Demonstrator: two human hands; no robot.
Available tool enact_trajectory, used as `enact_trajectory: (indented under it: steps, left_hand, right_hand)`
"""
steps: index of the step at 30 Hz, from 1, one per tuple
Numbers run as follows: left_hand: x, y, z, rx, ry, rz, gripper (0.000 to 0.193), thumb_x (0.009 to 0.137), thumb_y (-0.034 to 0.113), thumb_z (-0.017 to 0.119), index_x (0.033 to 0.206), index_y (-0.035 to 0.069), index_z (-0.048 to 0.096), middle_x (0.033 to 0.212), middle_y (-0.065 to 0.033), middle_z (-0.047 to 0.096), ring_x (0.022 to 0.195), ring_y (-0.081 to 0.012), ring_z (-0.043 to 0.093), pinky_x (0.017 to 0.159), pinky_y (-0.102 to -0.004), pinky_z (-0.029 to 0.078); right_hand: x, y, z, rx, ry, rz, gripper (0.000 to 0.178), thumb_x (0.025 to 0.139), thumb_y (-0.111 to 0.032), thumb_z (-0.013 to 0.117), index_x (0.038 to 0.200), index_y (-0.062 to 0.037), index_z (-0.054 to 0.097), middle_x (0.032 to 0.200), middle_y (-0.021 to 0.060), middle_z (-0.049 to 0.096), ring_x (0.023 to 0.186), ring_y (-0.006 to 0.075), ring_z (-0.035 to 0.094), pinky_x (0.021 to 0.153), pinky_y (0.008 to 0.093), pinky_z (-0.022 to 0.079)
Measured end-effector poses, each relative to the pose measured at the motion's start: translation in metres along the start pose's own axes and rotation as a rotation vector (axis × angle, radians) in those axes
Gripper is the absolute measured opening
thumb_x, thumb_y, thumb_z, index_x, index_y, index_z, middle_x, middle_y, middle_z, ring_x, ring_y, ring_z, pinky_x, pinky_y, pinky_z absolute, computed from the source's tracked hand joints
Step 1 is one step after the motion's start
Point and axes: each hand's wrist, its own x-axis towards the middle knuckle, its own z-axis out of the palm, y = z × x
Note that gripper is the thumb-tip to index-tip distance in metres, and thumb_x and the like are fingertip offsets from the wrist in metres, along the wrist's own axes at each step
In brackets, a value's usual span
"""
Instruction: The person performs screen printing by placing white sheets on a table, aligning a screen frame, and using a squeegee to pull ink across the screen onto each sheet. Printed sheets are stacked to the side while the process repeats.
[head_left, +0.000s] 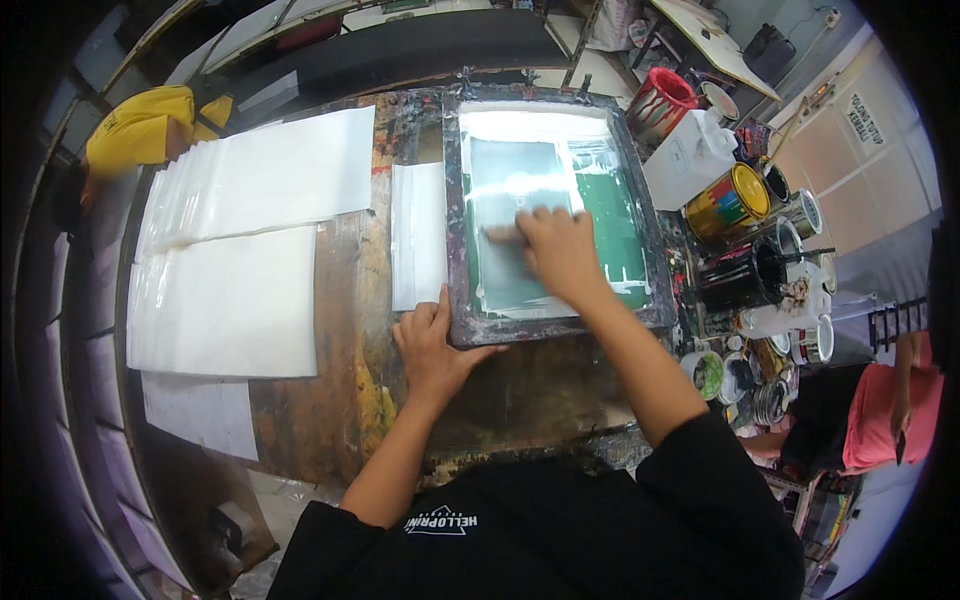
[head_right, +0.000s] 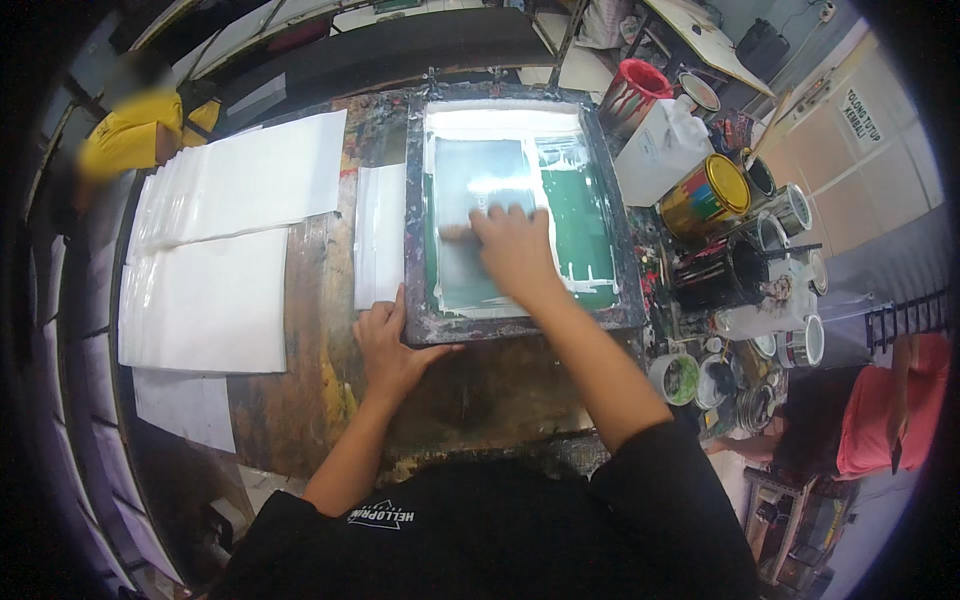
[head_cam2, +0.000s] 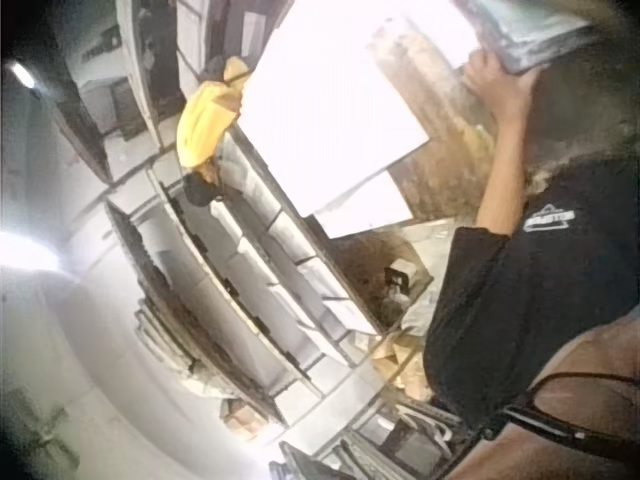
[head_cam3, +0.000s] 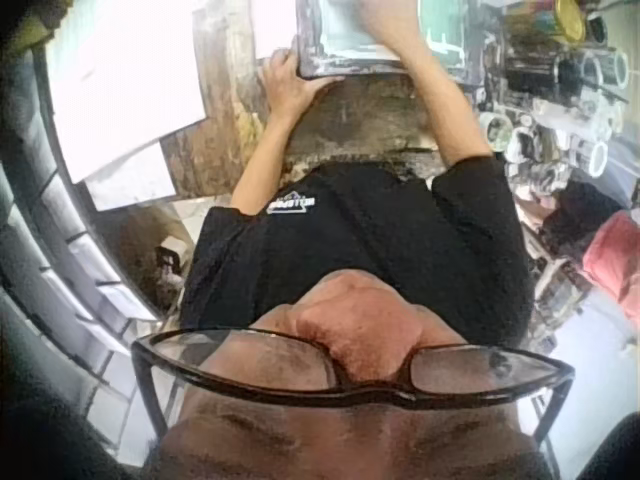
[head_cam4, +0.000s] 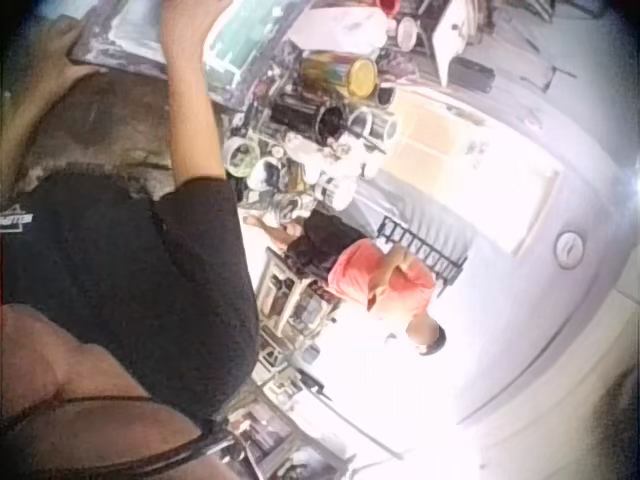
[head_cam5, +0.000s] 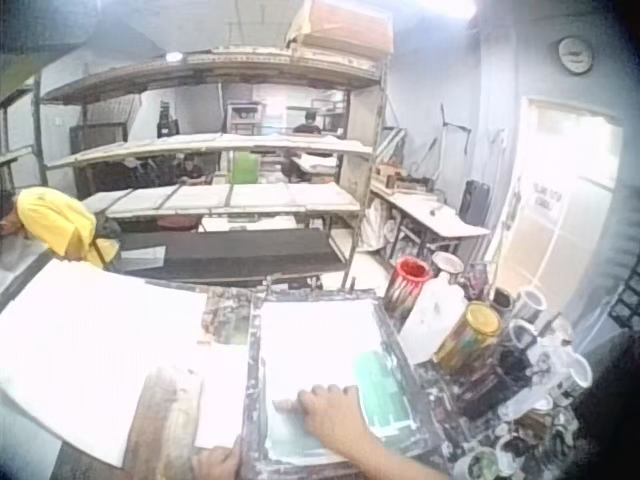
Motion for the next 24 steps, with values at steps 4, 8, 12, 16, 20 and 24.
enact_trajectory:
  steps: [4, 8, 12, 16, 20, 24]
  left_hand:
    - [0.001, -0.007, 0.002, -0.039, 0.031, 0.055, 0.126, 0.053, 0.067, 0.095, 0.154, 0.003, 0.057, 0.106, -0.0082, 0.058, 0.105, -0.028, 0.052, 0.098, -0.0447, 0.038]
    - [0.0, -0.007, -0.001, -0.012, 0.067, 0.062, 0.129, 0.054, 0.068, 0.095, 0.158, 0.003, 0.052, 0.103, -0.0088, 0.063, 0.101, -0.0279, 0.054, 0.096, -0.0435, 0.039]
    - [0.001, -0.002, -0.007, -0.125, 0.019, 0.043, 0.129, 0.058, 0.066, 0.094, 0.158, -0.001, 0.048, 0.094, -0.0083, 0.069, 0.09, -0.0259, 0.057, 0.093, -0.0405, 0.04]
    - [0.0, -0.003, -0.004, -0.135, 0.05, 0.07, 0.125, 0.062, 0.064, 0.093, 0.158, -0.003, 0.047, 0.09, -0.0085, 0.07, 0.085, -0.0255, 0.058, 0.089, -0.0399, 0.04]
    - [-0.001, -0.004, -0.002, -0.114, 0.077, 0.083, 0.123, 0.064, 0.062, 0.092, 0.158, -0.003, 0.047, 0.091, -0.009, 0.069, 0.085, -0.0257, 0.058, 0.088, -0.0395, 0.04]
    - [-0.003, 0.002, -0.005, -0.219, 0.071, 0.089, 0.114, 0.072, 0.052, 0.094, 0.158, -0.005, 0.046, 0.096, -0.0116, 0.071, 0.09, -0.0281, 0.061, 0.091, -0.0403, 0.045]
  right_hand:
    - [0.109, 0.048, 0.021, -0.018, -0.066, 0.043, 0.025, 0.089, -0.019, 0.068, 0.114, -0.0156, 0.065, 0.106, 0.0091, 0.072, 0.108, 0.0334, 0.07, 0.091, 0.062, 0.046]
    - [0.192, 0.079, 0.007, 0.082, -0.367, 0.065, 0.044, 0.093, -0.029, 0.067, 0.135, -0.0172, 0.065, 0.131, 0.0091, 0.073, 0.125, 0.0329, 0.068, 0.103, 0.0655, 0.044]
    - [0.199, 0.084, 0.021, 0.014, -0.239, 0.071, 0.044, 0.093, -0.028, 0.067, 0.137, -0.0192, 0.065, 0.126, 0.0099, 0.073, 0.123, 0.0333, 0.068, 0.103, 0.0638, 0.045]
    - [0.149, 0.063, 0.018, -0.017, -0.182, 0.051, 0.038, 0.091, -0.027, 0.068, 0.128, -0.0171, 0.066, 0.116, 0.0111, 0.071, 0.114, 0.0341, 0.07, 0.096, 0.0612, 0.048]
    - [0.055, 0.018, -0.022, -0.027, -0.195, -0.005, 0.04, 0.087, -0.026, 0.073, 0.124, -0.0114, 0.065, 0.111, 0.0122, 0.072, 0.107, 0.0337, 0.07, 0.088, 0.0535, 0.052]
    - [-0.038, -0.023, -0.07, 0.039, -0.27, -0.018, 0.048, 0.086, -0.034, 0.078, 0.121, -0.0052, 0.062, 0.103, 0.0136, 0.07, 0.097, 0.0335, 0.071, 0.081, 0.0512, 0.052]
